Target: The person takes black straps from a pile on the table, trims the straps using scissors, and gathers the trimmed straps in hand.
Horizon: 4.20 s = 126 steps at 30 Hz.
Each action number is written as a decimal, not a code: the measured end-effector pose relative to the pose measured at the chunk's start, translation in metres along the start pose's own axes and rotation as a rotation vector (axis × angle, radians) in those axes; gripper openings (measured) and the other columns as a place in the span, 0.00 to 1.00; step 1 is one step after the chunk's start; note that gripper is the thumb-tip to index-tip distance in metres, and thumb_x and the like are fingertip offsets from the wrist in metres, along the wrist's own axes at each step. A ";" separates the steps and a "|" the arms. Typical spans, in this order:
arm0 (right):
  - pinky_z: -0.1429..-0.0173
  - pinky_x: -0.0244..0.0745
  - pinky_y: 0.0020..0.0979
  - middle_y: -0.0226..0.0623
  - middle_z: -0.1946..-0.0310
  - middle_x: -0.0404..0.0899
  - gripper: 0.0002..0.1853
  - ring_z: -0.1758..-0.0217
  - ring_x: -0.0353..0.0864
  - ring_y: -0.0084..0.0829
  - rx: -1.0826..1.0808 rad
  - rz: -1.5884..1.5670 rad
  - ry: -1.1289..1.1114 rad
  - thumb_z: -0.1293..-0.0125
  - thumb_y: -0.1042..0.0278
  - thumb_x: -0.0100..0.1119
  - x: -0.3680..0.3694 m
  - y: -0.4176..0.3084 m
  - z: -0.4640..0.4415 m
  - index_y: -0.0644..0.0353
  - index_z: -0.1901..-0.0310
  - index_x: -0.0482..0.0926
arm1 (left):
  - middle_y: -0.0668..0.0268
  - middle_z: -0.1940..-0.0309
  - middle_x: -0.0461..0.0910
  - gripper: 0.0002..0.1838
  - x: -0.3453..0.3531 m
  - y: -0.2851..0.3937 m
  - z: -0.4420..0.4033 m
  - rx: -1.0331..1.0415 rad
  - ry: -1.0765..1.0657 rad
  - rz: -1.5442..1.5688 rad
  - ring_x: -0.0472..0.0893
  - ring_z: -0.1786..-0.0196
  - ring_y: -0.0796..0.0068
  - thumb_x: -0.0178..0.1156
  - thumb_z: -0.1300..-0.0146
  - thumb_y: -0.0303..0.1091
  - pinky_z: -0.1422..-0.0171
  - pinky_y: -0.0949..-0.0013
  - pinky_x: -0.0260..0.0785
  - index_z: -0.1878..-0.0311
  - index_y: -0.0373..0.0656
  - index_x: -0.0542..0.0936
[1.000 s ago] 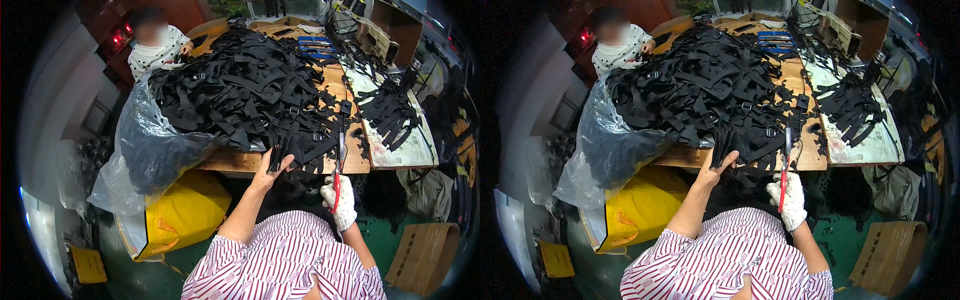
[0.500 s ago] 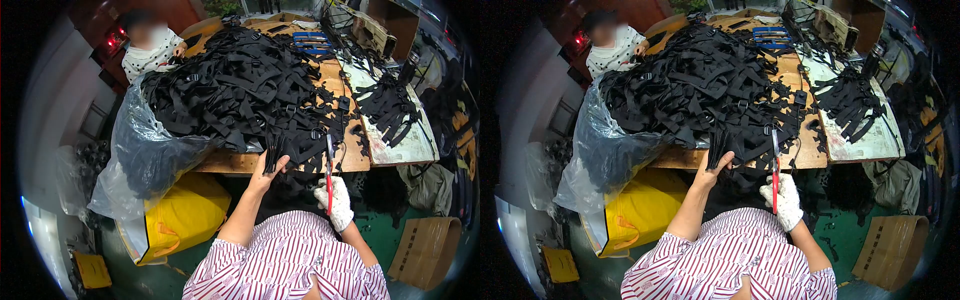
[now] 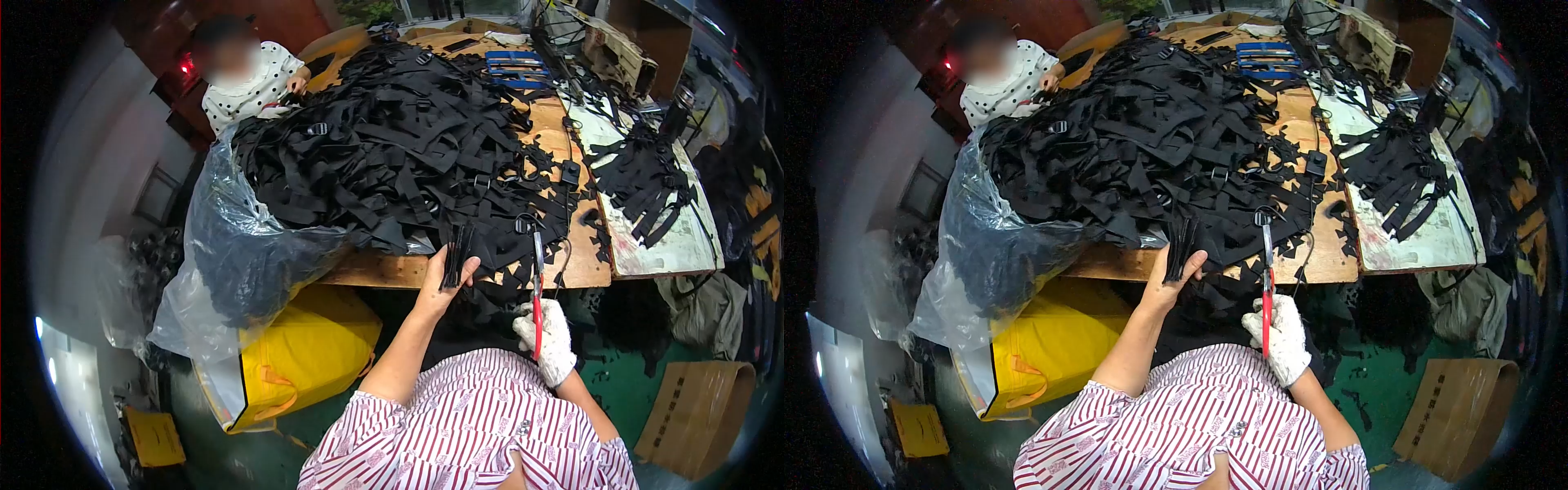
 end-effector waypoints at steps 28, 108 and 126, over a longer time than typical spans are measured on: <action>0.75 0.71 0.23 0.33 0.74 0.73 0.20 0.81 0.73 0.23 0.001 -0.114 -0.089 0.46 0.76 0.61 0.013 0.015 0.013 0.63 0.53 0.65 | 0.73 0.78 0.71 0.14 -0.006 -0.003 0.004 0.017 0.050 0.048 0.70 0.77 0.84 0.65 0.42 0.38 0.71 0.79 0.63 0.65 0.39 0.73; 0.73 0.71 0.23 0.33 0.74 0.75 0.18 0.80 0.73 0.21 0.007 -0.055 -0.106 0.45 0.76 0.60 0.013 0.019 0.018 0.64 0.54 0.65 | 0.71 0.80 0.72 0.13 -0.005 -0.012 0.009 -0.034 0.028 0.018 0.71 0.76 0.81 0.65 0.43 0.40 0.68 0.77 0.63 0.68 0.42 0.73; 0.74 0.71 0.23 0.33 0.74 0.74 0.18 0.81 0.72 0.21 0.029 -0.053 -0.076 0.45 0.78 0.60 0.010 0.023 0.018 0.63 0.54 0.65 | 0.72 0.79 0.71 0.15 -0.008 -0.018 0.009 -0.027 0.028 0.019 0.70 0.77 0.84 0.65 0.42 0.40 0.69 0.79 0.63 0.66 0.39 0.73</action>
Point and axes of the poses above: each hand's wrist, its own z-axis away from the middle knuckle, its own x-axis out of the palm, y = z × x, the point moved 8 cm from there along -z, towards the middle knuckle
